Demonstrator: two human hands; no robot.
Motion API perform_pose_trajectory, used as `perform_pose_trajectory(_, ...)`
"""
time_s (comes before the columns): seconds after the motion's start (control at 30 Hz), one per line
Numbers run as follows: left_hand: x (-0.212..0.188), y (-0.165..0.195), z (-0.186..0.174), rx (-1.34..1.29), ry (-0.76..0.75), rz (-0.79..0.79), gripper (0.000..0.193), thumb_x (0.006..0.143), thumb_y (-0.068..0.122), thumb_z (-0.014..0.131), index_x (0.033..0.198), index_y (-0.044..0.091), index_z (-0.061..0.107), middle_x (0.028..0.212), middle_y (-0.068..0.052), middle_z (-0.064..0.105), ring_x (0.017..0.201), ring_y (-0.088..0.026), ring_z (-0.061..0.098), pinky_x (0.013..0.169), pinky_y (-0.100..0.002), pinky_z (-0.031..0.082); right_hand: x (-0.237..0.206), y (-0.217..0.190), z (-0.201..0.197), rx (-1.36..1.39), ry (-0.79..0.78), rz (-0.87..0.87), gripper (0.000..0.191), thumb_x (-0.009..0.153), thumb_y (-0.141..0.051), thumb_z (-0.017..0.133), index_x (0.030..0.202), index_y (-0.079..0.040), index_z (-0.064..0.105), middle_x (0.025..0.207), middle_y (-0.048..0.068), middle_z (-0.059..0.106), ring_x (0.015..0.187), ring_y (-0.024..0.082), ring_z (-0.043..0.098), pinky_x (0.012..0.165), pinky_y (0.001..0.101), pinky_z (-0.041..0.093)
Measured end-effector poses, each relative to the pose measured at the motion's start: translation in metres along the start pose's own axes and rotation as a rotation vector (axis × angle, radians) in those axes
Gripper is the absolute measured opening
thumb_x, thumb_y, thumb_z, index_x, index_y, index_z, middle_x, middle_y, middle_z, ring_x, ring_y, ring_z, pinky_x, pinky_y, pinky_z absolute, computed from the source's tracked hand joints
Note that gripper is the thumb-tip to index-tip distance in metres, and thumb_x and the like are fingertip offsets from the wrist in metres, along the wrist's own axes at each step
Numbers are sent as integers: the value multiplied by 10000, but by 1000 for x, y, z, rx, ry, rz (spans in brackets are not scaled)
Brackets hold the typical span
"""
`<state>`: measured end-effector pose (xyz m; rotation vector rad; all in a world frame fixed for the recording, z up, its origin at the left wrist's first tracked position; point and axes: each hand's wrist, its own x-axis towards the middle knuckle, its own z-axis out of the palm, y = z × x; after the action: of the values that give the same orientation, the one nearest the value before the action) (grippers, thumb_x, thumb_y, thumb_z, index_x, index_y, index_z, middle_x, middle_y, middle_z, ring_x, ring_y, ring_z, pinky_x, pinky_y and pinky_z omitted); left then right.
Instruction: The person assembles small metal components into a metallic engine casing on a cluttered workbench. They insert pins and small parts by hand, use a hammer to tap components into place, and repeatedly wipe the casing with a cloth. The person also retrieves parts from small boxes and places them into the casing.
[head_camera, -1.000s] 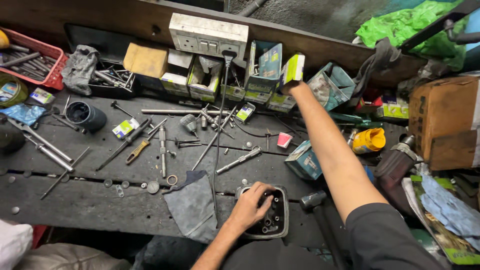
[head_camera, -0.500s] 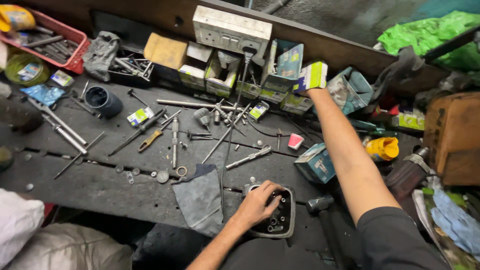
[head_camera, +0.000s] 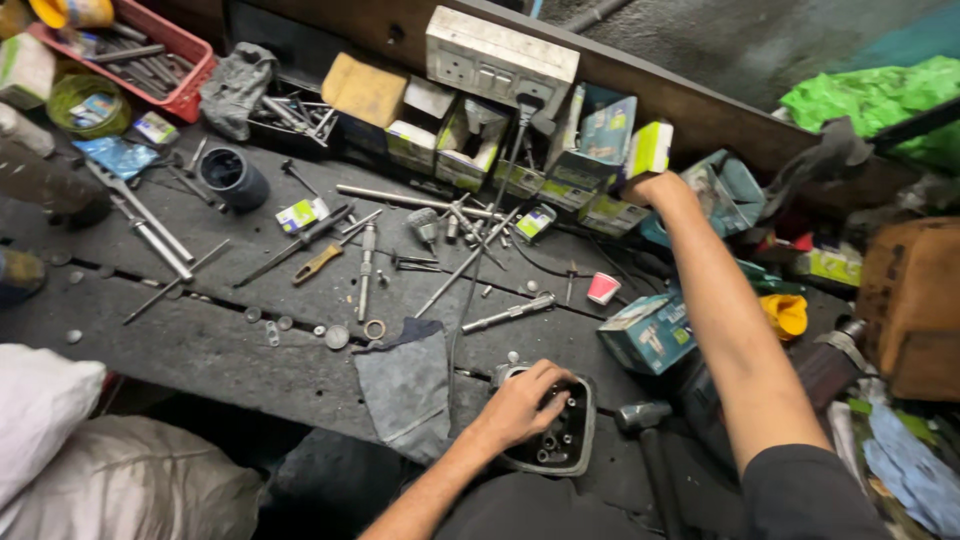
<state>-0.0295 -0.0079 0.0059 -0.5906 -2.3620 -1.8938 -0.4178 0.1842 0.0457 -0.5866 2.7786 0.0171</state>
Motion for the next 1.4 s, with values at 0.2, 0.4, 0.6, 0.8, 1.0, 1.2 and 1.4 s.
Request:
perform_pose_trajectory(0.2,2,3,4,-12,-10,-14,223,936,106,687,1150,56,655,1097,-128,668,1025,-345,683,846,-408,554,-75,16,-12,473,458,133,316,881,-148,782,1163,-25,707,1063,208,767,963,267,746,845,364,570)
perform_pose_trajectory(0.4,3,3,11,10,10,-1,232,920,95,695,1144,49,657,1085,-138,668,1025,-351,681,839,-407,552,-157,16,23,1417,594,-73,237,939,114,672,1131,-7,608,1100,157,718,1002,188,707,876,296,590)
perform_pose_trajectory(0.6,3,4,18,51,0,-25,224,912,96,704,1129,56,661,1065,-131,680,982,-336,701,815,-392,561,-226,-1,45,1871,564,-189,221,940,33,682,1135,-35,606,1115,145,742,1015,234,738,910,361,618)
perform_pose_trajectory(0.8,5,7,22,61,-5,-43,224,904,90,699,1121,57,660,1060,-121,687,960,-322,713,790,-378,562,-272,-31,66,2436,378,-354,230,1041,-45,640,1267,-10,619,1090,156,731,995,262,735,873,350,621)
perform_pose_trajectory(1.0,0,-1,26,85,-8,-33,220,906,93,704,1119,55,666,1051,-117,690,947,-295,715,798,-359,562,-294,-58,73,2536,320,-306,240,1029,-96,655,1255,-21,629,1052,135,724,977,247,727,837,335,623)
perform_pose_trajectory(1.2,-6,-10,23,-340,113,-342,275,909,116,749,1162,50,663,986,-83,737,873,-160,702,796,-290,563,-311,-92,71,1675,384,-255,254,993,-234,748,1105,-22,666,995,32,667,946,128,635,846,287,527)
perform_pose_trajectory(1.4,-21,14,0,-305,228,-27,350,834,76,839,1167,47,732,1037,-73,737,919,-162,697,819,-269,550,-321,-131,105,1554,53,-86,298,933,-308,749,1030,-29,704,882,-22,673,801,53,583,699,223,475)
